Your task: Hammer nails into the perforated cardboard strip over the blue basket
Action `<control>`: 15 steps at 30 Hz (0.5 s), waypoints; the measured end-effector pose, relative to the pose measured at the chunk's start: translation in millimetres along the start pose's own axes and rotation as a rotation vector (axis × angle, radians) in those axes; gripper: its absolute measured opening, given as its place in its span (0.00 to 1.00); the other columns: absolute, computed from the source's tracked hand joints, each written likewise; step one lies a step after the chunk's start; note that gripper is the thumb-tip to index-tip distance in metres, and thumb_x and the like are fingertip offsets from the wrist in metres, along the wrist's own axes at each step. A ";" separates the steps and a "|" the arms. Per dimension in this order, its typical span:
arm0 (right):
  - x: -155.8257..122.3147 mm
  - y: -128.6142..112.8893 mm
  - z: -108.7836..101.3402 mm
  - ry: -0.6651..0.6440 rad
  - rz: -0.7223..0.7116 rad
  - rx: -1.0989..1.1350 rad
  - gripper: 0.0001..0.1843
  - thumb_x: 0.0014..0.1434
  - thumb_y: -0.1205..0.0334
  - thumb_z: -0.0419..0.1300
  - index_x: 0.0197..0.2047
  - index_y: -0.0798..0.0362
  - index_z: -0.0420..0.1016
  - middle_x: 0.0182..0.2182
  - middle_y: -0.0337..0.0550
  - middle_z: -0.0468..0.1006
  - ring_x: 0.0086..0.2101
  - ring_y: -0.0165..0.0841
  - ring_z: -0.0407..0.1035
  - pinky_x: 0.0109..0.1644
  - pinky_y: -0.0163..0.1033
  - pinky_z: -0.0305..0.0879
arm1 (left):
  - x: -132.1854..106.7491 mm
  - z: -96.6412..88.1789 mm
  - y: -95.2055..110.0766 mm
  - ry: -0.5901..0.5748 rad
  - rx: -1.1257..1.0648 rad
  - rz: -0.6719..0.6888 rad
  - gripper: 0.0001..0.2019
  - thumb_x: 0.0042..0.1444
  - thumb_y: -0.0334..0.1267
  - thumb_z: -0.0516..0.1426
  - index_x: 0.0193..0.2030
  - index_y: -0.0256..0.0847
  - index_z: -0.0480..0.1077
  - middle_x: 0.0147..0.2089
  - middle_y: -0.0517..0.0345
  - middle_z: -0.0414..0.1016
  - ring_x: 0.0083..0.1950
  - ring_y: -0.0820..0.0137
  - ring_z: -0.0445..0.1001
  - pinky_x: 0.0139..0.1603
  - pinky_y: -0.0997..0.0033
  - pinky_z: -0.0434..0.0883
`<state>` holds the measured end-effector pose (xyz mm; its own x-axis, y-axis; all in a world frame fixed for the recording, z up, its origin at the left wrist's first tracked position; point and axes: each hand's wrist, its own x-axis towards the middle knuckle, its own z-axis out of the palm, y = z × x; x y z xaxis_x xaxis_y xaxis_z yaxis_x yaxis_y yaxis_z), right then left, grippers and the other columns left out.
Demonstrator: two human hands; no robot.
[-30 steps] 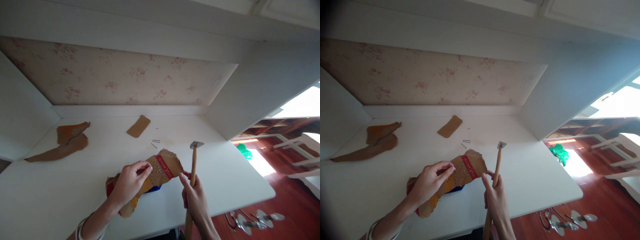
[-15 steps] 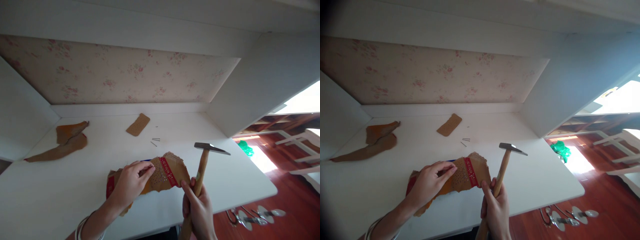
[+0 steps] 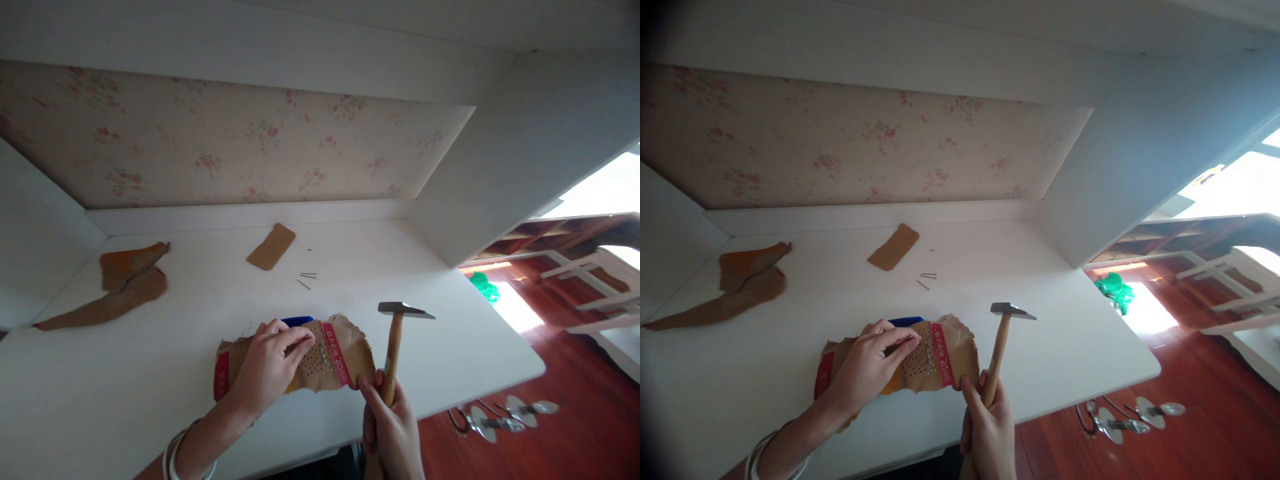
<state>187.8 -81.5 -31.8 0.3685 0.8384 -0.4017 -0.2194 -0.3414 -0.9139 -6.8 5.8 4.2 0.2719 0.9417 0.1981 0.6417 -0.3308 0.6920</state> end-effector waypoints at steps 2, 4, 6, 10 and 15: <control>1.5 0.7 -0.4 -0.007 0.003 -0.011 0.23 0.55 0.42 0.65 0.34 0.47 0.57 0.07 0.22 0.60 0.07 0.22 0.49 0.09 0.24 0.44 | -0.1 0.4 0.0 -0.003 0.006 0.016 0.08 0.65 0.43 0.56 0.40 0.50 0.78 0.35 0.61 0.77 0.38 0.68 0.72 0.47 0.65 0.65; 2.3 0.2 -0.6 -0.010 0.009 -0.036 0.23 0.55 0.42 0.65 0.33 0.47 0.57 0.07 0.22 0.60 0.07 0.22 0.48 0.10 0.24 0.43 | -0.2 0.7 0.3 -0.005 0.007 0.028 0.08 0.65 0.42 0.56 0.40 0.50 0.77 0.35 0.62 0.77 0.38 0.68 0.72 0.47 0.64 0.64; 2.4 -1.4 -0.4 -0.002 0.013 -0.054 0.23 0.55 0.42 0.65 0.34 0.48 0.58 0.07 0.22 0.59 0.07 0.22 0.48 0.10 0.24 0.43 | -0.3 0.8 0.3 -0.004 0.011 0.043 0.08 0.65 0.42 0.56 0.41 0.49 0.77 0.35 0.62 0.77 0.37 0.69 0.72 0.47 0.64 0.64; 1.7 -4.9 0.4 0.008 0.030 -0.072 0.24 0.54 0.41 0.65 0.33 0.48 0.58 0.07 0.22 0.60 0.08 0.21 0.48 0.10 0.24 0.44 | -0.6 2.0 -1.6 -0.002 0.033 0.083 0.09 0.66 0.43 0.55 0.41 0.49 0.76 0.34 0.61 0.78 0.37 0.69 0.72 0.46 0.64 0.63; 1.8 -5.1 -0.3 0.005 0.029 -0.049 0.24 0.53 0.41 0.66 0.33 0.48 0.59 0.07 0.22 0.60 0.08 0.22 0.49 0.10 0.24 0.45 | -1.8 4.0 -4.0 0.008 0.080 0.121 0.08 0.66 0.41 0.55 0.41 0.48 0.76 0.34 0.61 0.79 0.36 0.69 0.72 0.46 0.63 0.63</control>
<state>189.9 -78.3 -27.9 0.3671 0.8258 -0.4281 -0.1853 -0.3861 -0.9036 -7.1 5.2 -1.6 0.3452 0.8949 0.2829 0.6594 -0.4457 0.6055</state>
